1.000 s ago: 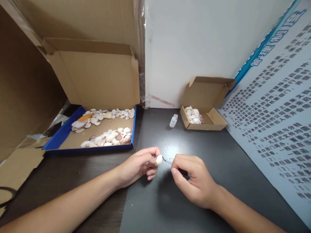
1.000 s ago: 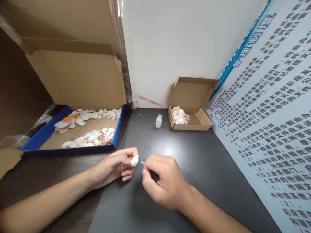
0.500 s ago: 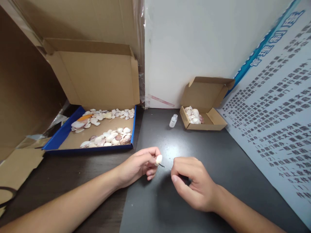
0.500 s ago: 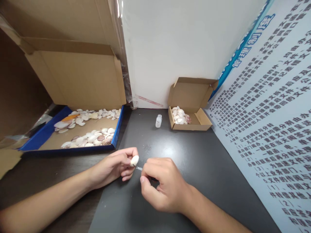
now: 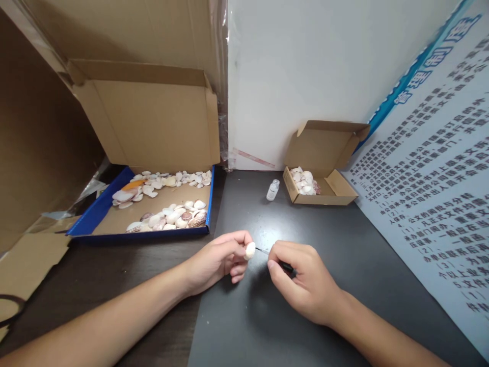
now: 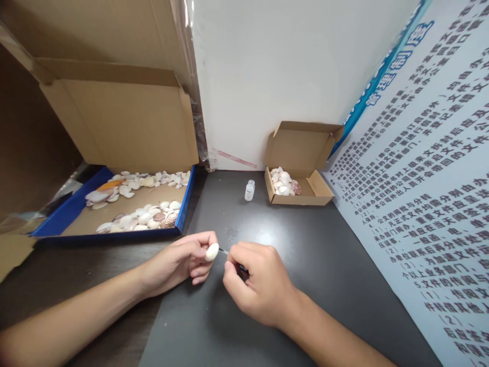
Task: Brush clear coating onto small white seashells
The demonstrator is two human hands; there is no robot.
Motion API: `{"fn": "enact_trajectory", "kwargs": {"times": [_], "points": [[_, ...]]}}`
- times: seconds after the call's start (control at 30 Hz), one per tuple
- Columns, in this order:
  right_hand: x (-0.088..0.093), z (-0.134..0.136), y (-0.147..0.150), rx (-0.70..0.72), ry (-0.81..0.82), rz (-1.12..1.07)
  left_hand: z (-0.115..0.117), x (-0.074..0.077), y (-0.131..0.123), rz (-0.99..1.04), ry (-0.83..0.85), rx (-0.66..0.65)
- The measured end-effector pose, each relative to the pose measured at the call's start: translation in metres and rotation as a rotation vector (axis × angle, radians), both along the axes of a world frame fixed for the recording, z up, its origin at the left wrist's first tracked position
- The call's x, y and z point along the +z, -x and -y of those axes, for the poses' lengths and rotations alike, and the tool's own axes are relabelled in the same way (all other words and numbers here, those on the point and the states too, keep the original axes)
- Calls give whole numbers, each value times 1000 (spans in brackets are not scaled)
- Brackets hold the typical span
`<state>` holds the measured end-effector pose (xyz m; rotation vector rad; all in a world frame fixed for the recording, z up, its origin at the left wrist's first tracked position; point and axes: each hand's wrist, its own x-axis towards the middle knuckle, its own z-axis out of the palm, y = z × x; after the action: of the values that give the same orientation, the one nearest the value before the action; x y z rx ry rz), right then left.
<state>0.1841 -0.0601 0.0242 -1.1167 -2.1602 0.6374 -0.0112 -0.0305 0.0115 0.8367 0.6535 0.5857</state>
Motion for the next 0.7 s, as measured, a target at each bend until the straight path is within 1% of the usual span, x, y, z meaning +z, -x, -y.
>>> {"fn": "enact_trajectory", "kwargs": {"times": [0.13, 0.47, 0.7], "points": [[-1, 1, -1, 19, -7, -17, 0, 0, 0, -5, 14, 3], [-1, 1, -2, 150, -84, -104, -1, -1, -1, -15, 1, -1], [2, -1, 0, 169, -139, -142, -2, -1, -1, -11, 8, 2]]}}
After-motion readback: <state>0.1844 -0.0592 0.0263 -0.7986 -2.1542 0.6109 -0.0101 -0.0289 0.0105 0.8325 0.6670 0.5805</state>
